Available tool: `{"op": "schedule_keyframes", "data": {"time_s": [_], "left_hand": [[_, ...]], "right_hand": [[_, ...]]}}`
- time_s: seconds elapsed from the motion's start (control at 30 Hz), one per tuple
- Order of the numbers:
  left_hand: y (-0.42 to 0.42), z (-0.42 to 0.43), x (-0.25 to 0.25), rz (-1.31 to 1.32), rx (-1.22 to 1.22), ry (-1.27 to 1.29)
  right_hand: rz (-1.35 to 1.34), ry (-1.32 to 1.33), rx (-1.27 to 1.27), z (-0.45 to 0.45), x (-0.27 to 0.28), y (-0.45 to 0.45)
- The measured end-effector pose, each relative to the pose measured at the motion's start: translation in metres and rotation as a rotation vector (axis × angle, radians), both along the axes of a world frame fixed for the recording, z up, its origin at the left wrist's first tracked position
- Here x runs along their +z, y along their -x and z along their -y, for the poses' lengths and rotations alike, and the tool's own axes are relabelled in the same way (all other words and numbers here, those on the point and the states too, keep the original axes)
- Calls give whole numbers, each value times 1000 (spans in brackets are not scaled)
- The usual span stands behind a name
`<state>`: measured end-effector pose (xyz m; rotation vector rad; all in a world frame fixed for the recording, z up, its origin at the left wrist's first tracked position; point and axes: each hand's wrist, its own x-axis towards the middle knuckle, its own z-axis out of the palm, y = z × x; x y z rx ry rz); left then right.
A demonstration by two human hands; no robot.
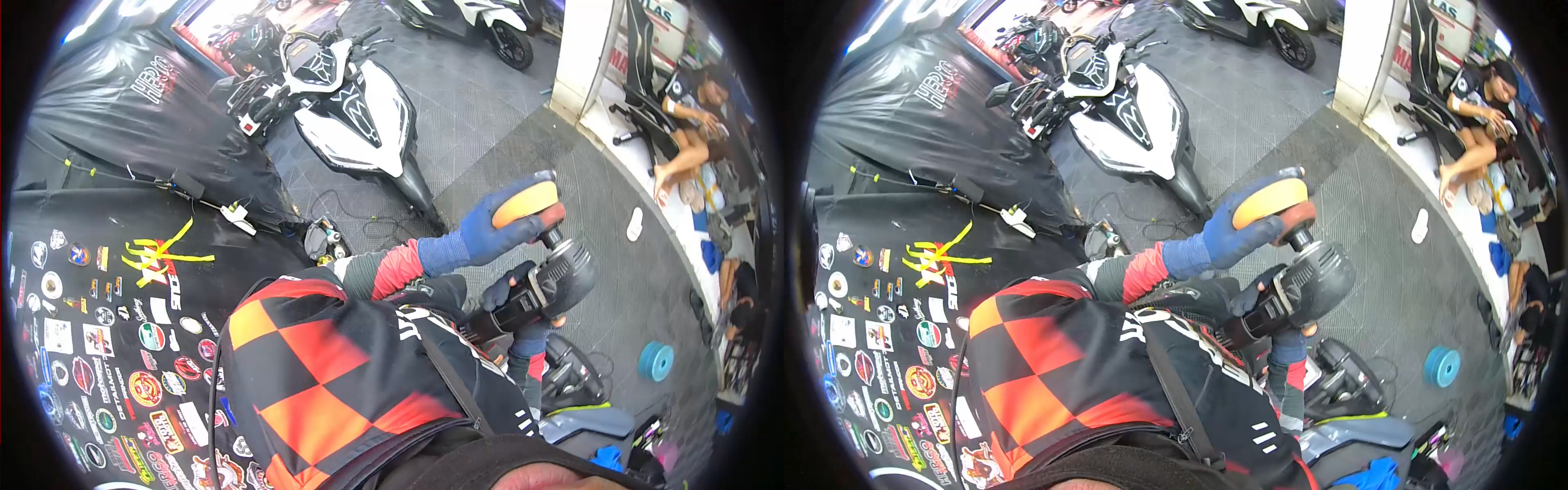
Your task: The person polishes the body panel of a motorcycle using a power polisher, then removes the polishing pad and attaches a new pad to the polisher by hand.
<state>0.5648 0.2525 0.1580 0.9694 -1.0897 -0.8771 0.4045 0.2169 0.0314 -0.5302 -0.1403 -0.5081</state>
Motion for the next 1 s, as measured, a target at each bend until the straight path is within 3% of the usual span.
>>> {"op": "schedule_keyframes", "data": {"time_s": [0.1,0.2,0.3,0.37,0.5,0.53,0.6,0.7,0.83,0.9,0.93,1.0], "left_hand": [[-21,25,-23,-134,-68,-216],[-38,71,-29,-715,-141,-227],[-68,124,-45,-841,-227,-211],[-91,155,-57,-821,-327,-264],[-123,203,-24,-792,-579,-252],[-125,214,-18,-735,-572,-273],[-131,235,-20,-734,-638,-298],[-117,265,-22,-708,-780,-275],[-86,302,-25,-573,-904,-231],[-61,320,-24,-519,-931,-284],[-46,333,-22,-447,-952,-274],[-12,359,-19,-346,-996,-273]], "right_hand": [[35,135,55,24,3,-8],[-66,190,25,53,1,-13],[-237,223,-68,79,2,-10],[-379,256,-156,96,8,-9],[-685,338,-296,138,25,-14],[-679,301,-298,153,19,-16],[-321,-42,-245,167,-9,-15],[-116,114,-382,171,26,-23],[-308,40,-532,169,38,-6],[-472,-5,-762,171,58,-3],[-428,58,-757,182,61,9],[-437,1,-835,195,23,40]]}}
